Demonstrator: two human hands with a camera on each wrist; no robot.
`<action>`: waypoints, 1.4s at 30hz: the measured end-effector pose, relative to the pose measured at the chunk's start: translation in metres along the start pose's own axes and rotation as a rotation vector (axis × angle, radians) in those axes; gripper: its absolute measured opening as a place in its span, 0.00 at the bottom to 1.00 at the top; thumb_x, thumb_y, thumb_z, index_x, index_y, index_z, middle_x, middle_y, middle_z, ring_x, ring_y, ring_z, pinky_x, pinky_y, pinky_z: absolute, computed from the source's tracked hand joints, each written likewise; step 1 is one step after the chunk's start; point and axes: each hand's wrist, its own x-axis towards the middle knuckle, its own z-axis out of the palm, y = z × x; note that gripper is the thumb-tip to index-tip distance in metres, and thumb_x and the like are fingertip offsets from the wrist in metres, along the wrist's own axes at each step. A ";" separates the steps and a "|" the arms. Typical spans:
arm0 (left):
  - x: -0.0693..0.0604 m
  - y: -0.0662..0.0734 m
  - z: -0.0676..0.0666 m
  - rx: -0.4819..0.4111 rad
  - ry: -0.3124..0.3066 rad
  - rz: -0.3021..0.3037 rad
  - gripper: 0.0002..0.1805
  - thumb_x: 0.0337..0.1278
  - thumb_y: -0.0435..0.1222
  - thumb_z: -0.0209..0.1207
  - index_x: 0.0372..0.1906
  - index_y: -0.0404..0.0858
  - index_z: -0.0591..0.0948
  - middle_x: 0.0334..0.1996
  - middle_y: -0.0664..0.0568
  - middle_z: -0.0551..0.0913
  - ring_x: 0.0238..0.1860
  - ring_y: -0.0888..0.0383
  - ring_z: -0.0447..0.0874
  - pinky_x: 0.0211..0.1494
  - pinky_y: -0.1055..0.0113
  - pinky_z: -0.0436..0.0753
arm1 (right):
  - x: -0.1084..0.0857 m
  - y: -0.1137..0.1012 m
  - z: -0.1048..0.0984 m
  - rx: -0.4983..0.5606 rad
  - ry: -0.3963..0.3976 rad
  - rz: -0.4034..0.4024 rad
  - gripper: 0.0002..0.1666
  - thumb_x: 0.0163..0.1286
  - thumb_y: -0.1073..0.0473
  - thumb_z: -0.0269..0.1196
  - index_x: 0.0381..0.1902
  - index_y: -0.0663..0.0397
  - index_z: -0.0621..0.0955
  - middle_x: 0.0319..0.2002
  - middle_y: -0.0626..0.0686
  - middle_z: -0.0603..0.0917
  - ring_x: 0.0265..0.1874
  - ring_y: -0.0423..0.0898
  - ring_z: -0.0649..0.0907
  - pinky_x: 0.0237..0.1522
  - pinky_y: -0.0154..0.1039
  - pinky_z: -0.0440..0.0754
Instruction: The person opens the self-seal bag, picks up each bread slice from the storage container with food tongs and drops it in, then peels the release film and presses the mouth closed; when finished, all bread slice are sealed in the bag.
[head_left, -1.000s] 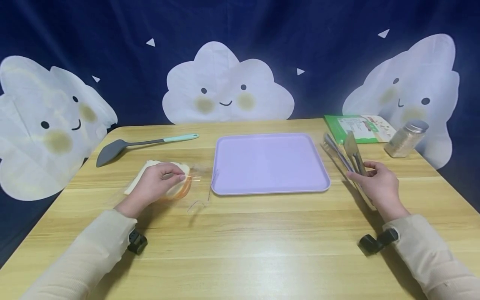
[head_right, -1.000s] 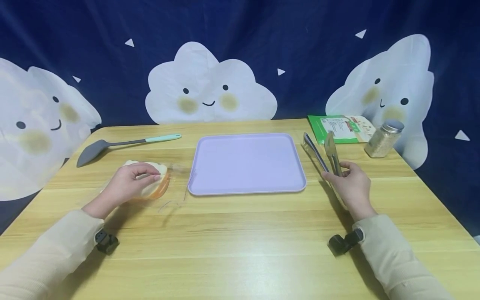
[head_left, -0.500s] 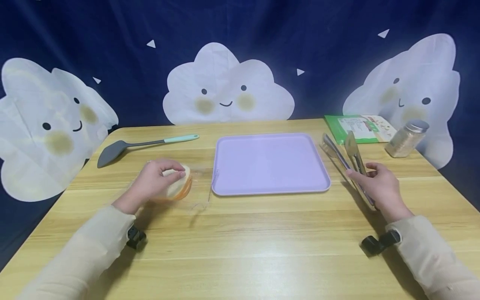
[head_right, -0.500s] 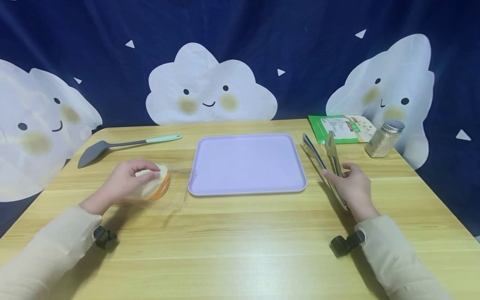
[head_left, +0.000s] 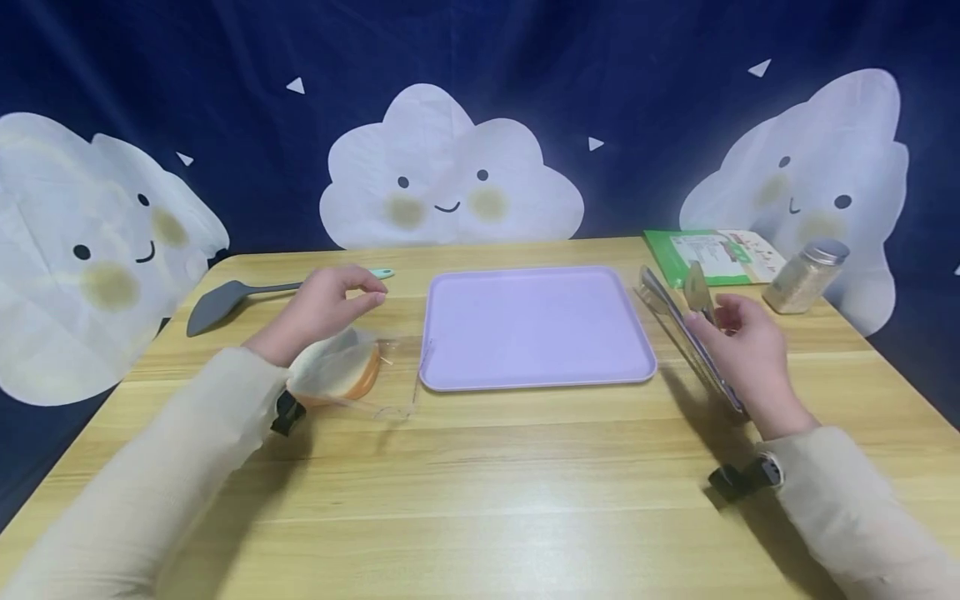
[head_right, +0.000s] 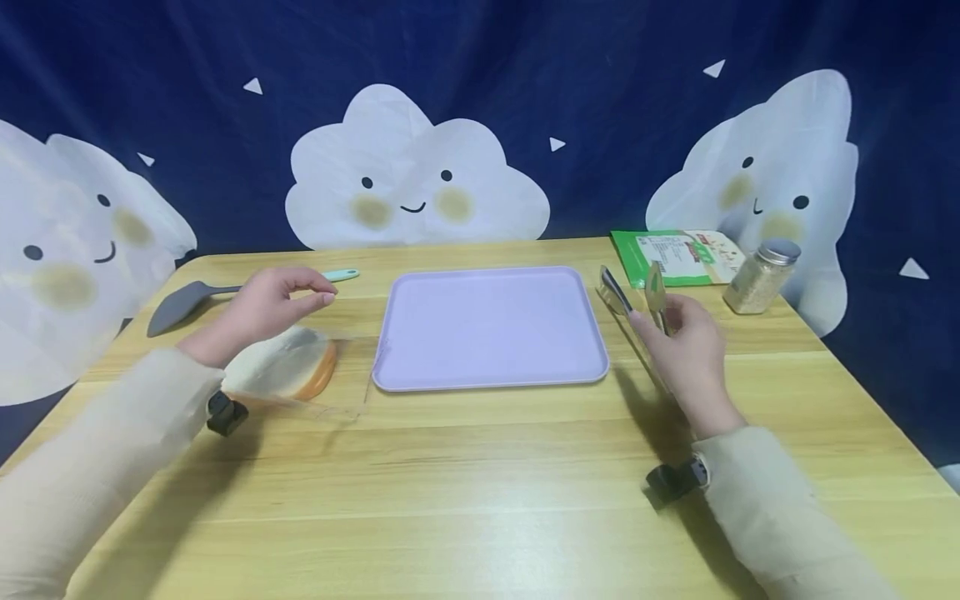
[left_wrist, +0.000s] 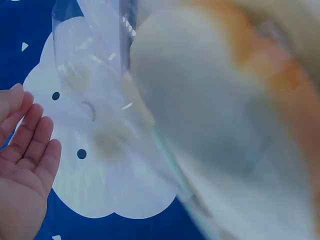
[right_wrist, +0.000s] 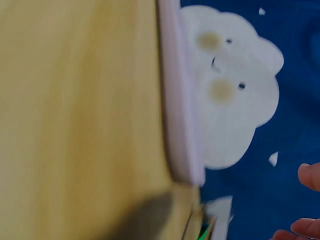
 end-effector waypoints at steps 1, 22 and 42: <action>0.004 0.001 -0.001 0.017 -0.018 0.005 0.10 0.60 0.34 0.57 0.41 0.32 0.82 0.42 0.40 0.83 0.49 0.44 0.77 0.55 0.49 0.72 | 0.000 -0.005 0.002 0.011 -0.011 -0.014 0.34 0.64 0.48 0.59 0.57 0.70 0.70 0.49 0.69 0.76 0.43 0.49 0.74 0.46 0.38 0.71; 0.055 0.031 -0.031 0.158 -0.203 0.102 0.08 0.56 0.29 0.58 0.40 0.31 0.82 0.39 0.42 0.84 0.43 0.47 0.79 0.52 0.54 0.75 | 0.011 -0.088 0.082 0.272 -0.325 -0.129 0.23 0.65 0.55 0.59 0.53 0.65 0.76 0.52 0.63 0.78 0.53 0.56 0.76 0.57 0.48 0.71; 0.046 -0.012 0.039 0.035 -0.370 0.137 0.04 0.52 0.27 0.61 0.32 0.32 0.85 0.31 0.45 0.86 0.33 0.55 0.82 0.42 0.61 0.81 | -0.001 -0.129 0.186 0.470 -0.541 -0.045 0.14 0.64 0.63 0.59 0.45 0.65 0.80 0.40 0.59 0.83 0.33 0.44 0.79 0.42 0.38 0.78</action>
